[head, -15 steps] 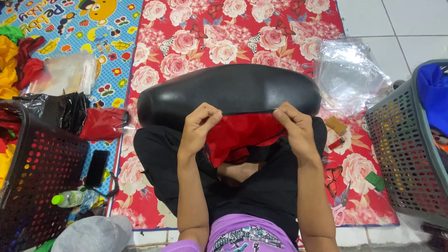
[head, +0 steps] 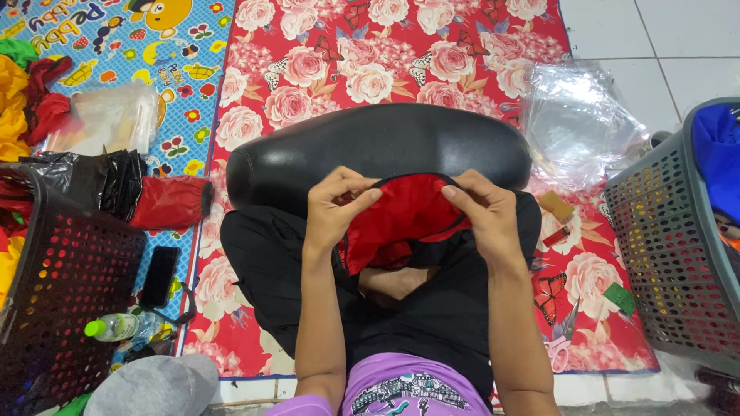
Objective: A person fits a red elasticated fabric cover onto a black motorcycle seat and uses a small foam block to tuck the edges while sitting on the floor.
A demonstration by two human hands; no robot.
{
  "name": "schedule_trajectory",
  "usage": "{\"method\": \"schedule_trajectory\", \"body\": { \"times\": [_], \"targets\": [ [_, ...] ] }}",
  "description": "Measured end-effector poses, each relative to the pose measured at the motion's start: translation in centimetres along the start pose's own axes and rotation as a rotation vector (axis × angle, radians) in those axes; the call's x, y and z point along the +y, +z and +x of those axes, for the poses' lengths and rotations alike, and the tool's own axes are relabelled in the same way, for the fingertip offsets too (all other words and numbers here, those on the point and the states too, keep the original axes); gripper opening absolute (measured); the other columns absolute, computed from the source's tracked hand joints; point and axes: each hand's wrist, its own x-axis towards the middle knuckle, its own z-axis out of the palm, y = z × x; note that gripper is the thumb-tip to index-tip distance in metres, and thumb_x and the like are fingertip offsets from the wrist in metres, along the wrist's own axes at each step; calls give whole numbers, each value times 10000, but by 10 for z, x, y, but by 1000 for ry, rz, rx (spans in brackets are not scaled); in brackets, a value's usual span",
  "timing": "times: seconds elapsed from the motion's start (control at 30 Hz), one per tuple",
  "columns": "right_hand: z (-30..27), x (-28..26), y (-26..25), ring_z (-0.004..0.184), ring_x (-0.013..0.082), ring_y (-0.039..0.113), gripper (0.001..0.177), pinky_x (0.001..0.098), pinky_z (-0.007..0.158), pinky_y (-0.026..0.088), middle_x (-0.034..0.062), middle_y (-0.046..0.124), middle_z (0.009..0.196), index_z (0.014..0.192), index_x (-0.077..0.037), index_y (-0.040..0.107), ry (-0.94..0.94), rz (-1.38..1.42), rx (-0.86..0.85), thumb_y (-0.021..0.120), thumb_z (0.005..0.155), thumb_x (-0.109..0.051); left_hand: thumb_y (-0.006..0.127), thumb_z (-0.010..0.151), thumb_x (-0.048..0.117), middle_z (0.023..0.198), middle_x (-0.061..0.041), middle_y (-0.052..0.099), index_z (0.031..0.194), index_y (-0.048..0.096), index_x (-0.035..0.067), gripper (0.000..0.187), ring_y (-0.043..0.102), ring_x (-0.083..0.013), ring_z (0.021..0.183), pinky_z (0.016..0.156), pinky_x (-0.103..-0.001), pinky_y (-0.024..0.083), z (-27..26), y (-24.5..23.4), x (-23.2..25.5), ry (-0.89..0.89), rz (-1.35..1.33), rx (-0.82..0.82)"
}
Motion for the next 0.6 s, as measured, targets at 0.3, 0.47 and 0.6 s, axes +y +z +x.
{"method": "schedule_trajectory", "body": {
  "times": [0.3, 0.47, 0.6],
  "targets": [
    [1, 6, 13, 783, 213, 555, 123, 340, 755, 496, 79, 639, 853, 977, -19, 813, -827, -626, 353, 869, 885, 39, 846, 718, 17, 952, -8, 613, 1024, 793, 157, 340, 530, -184, 848, 736, -308, 500, 1, 18, 36, 478, 486, 63],
    [-4, 7, 21, 791, 230, 488, 183, 361, 768, 464, 68, 550, 857, 956, -72, 836, -901, -672, 311, 882, 824, 47, 879, 816, 153, 936, 16, 633, 1118, 759, 179, 326, 570, -198, 885, 811, -322, 445, 0, 33, 45, 502, 587, 0],
    [-2, 5, 21, 735, 204, 503, 153, 353, 736, 442, 68, 627, 816, 944, -56, 848, -947, -701, 301, 876, 840, 53, 871, 786, -17, 780, 17, 735, 846, 812, 125, 165, 648, -145, 661, 615, -248, 520, 1, 33, 38, 557, 520, 160]
  ]
}}
